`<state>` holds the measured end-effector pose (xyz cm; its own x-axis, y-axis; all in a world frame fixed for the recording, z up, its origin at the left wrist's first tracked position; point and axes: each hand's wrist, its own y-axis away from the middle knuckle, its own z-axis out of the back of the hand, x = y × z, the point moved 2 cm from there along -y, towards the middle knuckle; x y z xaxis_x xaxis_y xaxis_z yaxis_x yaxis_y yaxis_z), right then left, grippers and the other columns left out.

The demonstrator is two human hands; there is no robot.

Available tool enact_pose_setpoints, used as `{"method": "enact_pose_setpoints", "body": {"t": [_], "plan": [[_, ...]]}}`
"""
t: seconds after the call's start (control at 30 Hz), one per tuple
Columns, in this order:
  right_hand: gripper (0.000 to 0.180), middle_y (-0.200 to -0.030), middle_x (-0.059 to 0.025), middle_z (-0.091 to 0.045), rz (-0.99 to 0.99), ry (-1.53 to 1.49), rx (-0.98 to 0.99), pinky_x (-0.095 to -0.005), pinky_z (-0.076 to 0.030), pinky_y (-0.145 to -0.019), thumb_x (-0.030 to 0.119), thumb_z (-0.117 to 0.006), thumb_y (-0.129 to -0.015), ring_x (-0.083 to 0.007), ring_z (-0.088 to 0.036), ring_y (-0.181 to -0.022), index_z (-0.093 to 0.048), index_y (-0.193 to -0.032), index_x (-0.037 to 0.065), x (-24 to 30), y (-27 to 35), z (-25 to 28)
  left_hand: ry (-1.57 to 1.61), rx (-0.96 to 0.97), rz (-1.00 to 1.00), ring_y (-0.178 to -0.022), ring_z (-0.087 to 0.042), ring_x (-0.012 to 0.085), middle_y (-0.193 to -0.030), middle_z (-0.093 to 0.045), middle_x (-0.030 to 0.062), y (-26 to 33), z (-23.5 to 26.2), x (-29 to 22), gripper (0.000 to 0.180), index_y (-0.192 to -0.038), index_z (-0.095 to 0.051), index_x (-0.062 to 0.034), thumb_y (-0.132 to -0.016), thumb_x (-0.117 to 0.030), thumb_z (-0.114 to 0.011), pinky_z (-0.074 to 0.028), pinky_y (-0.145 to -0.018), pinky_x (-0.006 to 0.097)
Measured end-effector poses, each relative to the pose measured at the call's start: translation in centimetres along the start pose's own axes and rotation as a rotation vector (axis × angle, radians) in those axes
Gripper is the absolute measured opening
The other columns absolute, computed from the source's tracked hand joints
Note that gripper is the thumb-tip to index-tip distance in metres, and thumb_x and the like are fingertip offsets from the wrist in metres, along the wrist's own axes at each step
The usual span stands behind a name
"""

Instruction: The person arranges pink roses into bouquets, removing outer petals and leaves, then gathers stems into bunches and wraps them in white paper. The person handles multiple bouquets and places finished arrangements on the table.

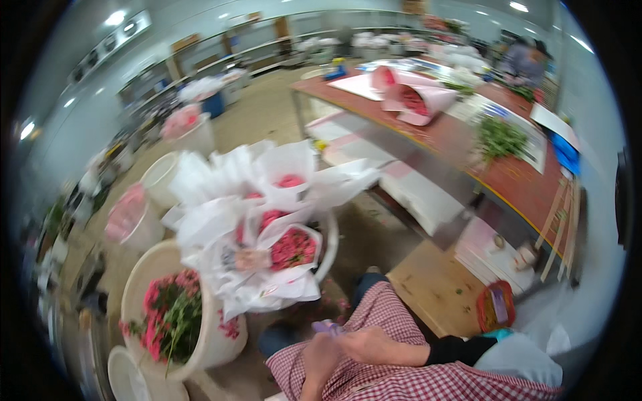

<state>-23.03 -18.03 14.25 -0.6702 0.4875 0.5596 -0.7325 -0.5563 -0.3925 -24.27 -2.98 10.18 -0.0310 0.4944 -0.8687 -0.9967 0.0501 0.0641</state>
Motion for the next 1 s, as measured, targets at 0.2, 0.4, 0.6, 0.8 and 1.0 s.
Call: {"method": "enact_pose_setpoints", "body": {"t": [0.2, 0.4, 0.6, 0.8, 1.0], "plan": [[0.020, -0.064, -0.0136, -0.061, -0.158, 0.120, -0.012, -0.0433, -0.048, -0.051, 0.010, -0.058, -0.076, -0.0321, -0.060, -0.055, -0.063, -0.096, 0.014, 0.1, 1.7, -0.3, 0.165, -0.044, -0.086, -0.074, -0.063, 0.0270, -0.089, -0.064, 0.0146, 1.3, -0.1, -1.0, 0.024, -0.106, -0.060, -0.0066, -0.083, -0.015, -0.059, -0.049, -0.065, 0.035], [0.016, -0.064, -0.0218, -0.058, -0.249, 0.224, 0.292, -0.0452, -0.045, -0.054, 0.005, -0.055, -0.079, -0.0382, -0.058, -0.060, -0.062, -0.093, 0.002, -0.9, 1.2, -1.3, 0.339, -0.249, -0.195, -0.074, -0.059, 0.0209, -0.081, -0.060, 0.0110, 1.9, -1.1, -0.6, 0.016, -0.096, -0.059, -0.0022, -0.083, -0.011, -0.060, -0.046, -0.066, 0.029], [0.022, -0.081, -0.0126, -0.065, -0.440, -0.588, 0.177, -0.0377, -0.048, -0.059, 0.009, -0.057, -0.081, -0.0244, -0.062, -0.069, -0.061, -0.102, 0.001, -10.7, 5.3, -7.5, 0.300, 0.150, -0.308, -0.067, -0.054, 0.0210, -0.077, -0.054, 0.0102, 2.6, -4.7, -0.4, 0.011, -0.087, -0.052, -0.0026, -0.084, -0.013, -0.057, -0.042, -0.060, 0.035], [0.029, -0.103, -0.0094, -0.064, -0.798, -1.399, -0.180, -0.0331, -0.049, -0.072, 0.010, -0.050, -0.087, -0.0185, -0.061, -0.088, -0.057, -0.114, 0.002, -8.8, -1.3, -3.5, 0.560, 0.199, -0.056, -0.072, -0.056, 0.0176, -0.085, -0.053, 0.0071, 2.0, -2.4, -4.1, 0.013, -0.093, -0.053, -0.0019, -0.085, -0.011, -0.057, -0.044, -0.064, 0.030], [0.033, -0.118, -0.0069, -0.050, -0.559, -1.164, -0.373, -0.0301, -0.039, -0.087, 0.012, -0.039, -0.093, -0.0154, -0.048, -0.105, -0.043, -0.124, 0.002, -8.0, -2.8, 1.1, 0.849, 0.235, -0.268, -0.075, -0.046, 0.0081, -0.081, -0.051, -0.0006, -4.2, -6.4, -4.0, 0.018, -0.092, -0.052, 0.0003, -0.086, -0.015, -0.058, -0.040, -0.068, 0.025]]}}
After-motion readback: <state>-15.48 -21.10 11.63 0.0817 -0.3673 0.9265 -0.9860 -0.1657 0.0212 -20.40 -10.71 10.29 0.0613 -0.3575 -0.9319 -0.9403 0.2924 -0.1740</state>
